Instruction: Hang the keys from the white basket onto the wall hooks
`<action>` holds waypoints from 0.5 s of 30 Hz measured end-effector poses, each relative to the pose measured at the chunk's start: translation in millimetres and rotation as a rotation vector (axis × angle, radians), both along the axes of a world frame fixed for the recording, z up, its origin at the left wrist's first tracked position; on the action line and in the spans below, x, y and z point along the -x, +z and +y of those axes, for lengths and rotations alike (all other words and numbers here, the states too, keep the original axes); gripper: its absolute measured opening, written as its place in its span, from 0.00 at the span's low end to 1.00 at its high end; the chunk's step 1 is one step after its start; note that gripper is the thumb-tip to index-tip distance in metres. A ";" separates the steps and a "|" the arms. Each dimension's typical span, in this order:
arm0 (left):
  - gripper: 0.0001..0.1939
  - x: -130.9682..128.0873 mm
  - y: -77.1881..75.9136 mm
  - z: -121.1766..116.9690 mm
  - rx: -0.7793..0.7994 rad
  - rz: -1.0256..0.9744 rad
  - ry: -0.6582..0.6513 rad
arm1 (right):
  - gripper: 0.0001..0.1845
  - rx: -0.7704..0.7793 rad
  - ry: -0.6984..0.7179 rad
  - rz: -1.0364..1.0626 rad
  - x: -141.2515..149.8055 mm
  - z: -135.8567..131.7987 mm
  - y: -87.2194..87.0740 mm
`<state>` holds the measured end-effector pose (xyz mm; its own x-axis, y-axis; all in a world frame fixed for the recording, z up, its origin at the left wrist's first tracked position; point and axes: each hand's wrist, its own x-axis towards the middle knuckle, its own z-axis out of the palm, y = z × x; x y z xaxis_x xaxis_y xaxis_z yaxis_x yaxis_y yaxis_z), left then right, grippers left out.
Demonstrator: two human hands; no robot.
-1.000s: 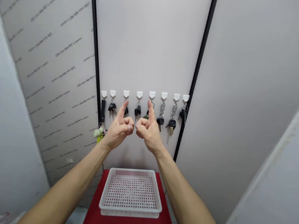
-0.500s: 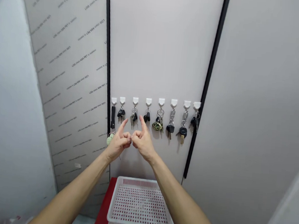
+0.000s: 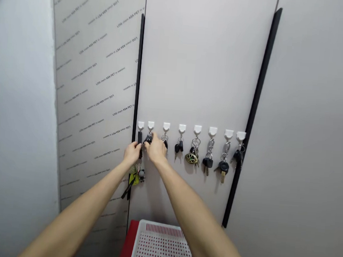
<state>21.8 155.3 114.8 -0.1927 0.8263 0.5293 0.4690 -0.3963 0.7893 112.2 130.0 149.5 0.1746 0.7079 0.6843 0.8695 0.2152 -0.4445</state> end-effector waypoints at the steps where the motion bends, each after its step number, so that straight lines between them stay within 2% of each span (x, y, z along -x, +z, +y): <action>1: 0.11 2.7 4.3 1.7 0.002 0.004 -0.011 | 0.21 0.021 -0.022 0.000 0.5 2.3 0.7; 5: 0.12 16.1 29.4 5.4 -0.116 -0.136 -0.026 | 0.14 -0.001 0.018 0.046 -4.1 7.4 10.7; 8: 0.12 21.5 53.8 3.1 -0.218 -0.245 -0.035 | 0.13 -0.118 0.091 0.072 -5.7 8.0 28.5; 11: 0.11 19.9 72.5 -5.5 -0.273 -0.291 -0.128 | 0.13 -0.216 0.216 0.038 -1.7 2.6 46.1; 13: 0.11 16.4 76.7 -15.0 -0.261 -0.335 -0.225 | 0.12 -0.215 0.335 -0.011 -1.0 -6.1 51.0; 15: 0.11 12.6 72.2 -26.9 -0.214 -0.388 -0.327 | 0.12 -0.162 0.422 -0.042 -6.7 -18.9 46.6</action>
